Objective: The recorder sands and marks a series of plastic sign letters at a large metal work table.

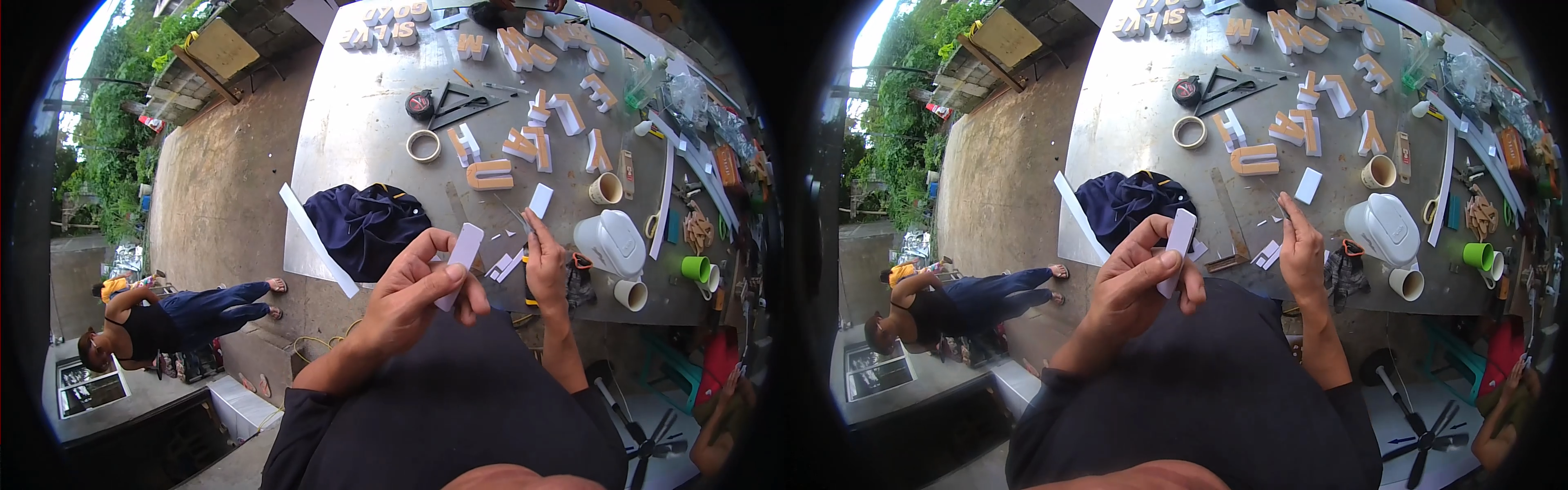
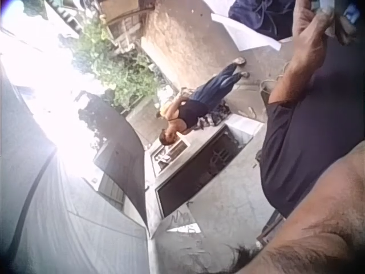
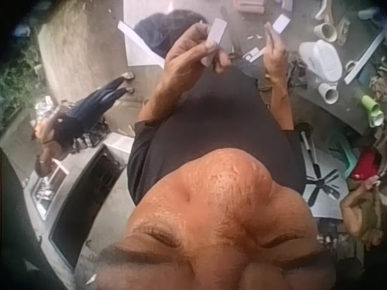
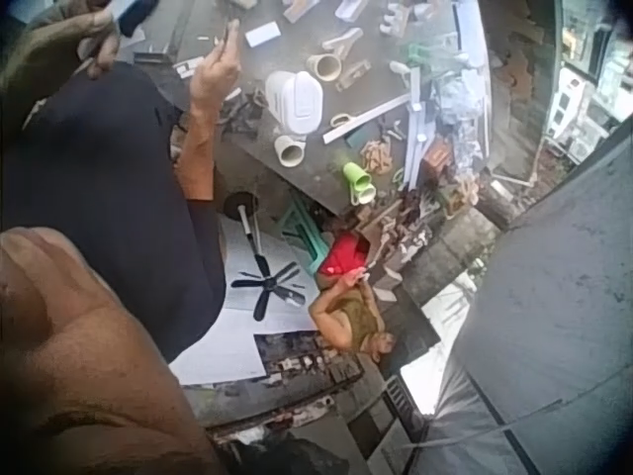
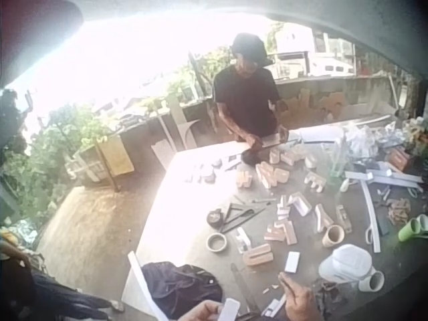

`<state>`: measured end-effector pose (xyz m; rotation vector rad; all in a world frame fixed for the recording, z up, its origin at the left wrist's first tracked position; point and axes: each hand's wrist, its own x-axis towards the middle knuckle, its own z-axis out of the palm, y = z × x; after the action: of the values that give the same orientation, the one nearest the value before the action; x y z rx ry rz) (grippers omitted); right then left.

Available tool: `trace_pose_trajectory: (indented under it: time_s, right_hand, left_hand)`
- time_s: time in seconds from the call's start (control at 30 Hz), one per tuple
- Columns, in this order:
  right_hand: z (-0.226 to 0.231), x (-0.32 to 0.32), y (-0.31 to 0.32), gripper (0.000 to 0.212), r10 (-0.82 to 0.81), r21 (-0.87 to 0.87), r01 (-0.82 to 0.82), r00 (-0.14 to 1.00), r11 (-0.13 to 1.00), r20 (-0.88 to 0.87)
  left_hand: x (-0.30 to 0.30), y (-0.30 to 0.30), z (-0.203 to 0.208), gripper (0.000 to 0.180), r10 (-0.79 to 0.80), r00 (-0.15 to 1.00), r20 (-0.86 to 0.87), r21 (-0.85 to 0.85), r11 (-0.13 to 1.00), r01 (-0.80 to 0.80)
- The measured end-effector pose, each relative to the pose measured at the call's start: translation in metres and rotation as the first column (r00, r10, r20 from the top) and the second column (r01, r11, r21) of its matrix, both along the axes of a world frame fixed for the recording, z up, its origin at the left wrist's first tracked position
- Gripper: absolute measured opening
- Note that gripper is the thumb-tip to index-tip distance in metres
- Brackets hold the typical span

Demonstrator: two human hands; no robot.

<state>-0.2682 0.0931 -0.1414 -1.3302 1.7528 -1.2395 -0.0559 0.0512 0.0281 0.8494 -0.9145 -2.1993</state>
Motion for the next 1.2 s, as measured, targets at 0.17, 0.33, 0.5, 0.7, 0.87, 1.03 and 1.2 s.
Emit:
trace_pose_trajectory:
  time_s: [0.17,0.33,0.5,0.7,0.87,1.03,1.2]
  right_hand:
    - [-0.003,-0.003,0.016,0.04,-0.006,0.028,0.008,0.999,1.0,-0.054]
    - [-0.011,-0.001,0.034,0.04,-0.064,0.037,0.068,0.992,0.997,-0.11]
    - [-0.012,0.01,0.049,0.041,-0.096,0.062,0.116,0.959,0.991,-0.266]
    - [-0.001,0.037,0.058,0.043,-0.108,0.142,0.177,0.913,0.974,-0.392]
    - [0.009,0.065,0.056,0.043,-0.067,0.208,0.178,0.89,0.962,-0.451]
    - [0.012,0.088,0.055,0.043,-0.036,0.239,0.168,0.88,0.956,-0.474]
    - [0.011,0.105,0.058,0.042,-0.019,0.315,0.19,0.879,0.93,-0.476]
  left_hand:
    - [0.005,0.008,0.002,0.023,0.03,0.993,-0.11,0.037,0.999,-0.026]
    - [0.008,0.002,-0.013,0.022,0.023,0.992,-0.123,0.072,0.997,-0.014]
    - [0.016,-0.011,-0.026,0.019,0.038,0.994,-0.106,0.143,0.99,-0.022]
    - [0.047,-0.038,-0.047,0.036,-0.096,0.961,-0.26,0.243,0.957,0.161]
    - [0.066,-0.062,-0.075,0.043,-0.133,0.912,-0.388,0.115,0.975,0.191]
    - [0.081,-0.076,-0.077,0.033,-0.038,0.998,-0.055,-0.161,0.986,0.029]
    - [0.087,-0.089,-0.081,0.032,0.063,0.989,0.136,-0.408,0.913,-0.002]
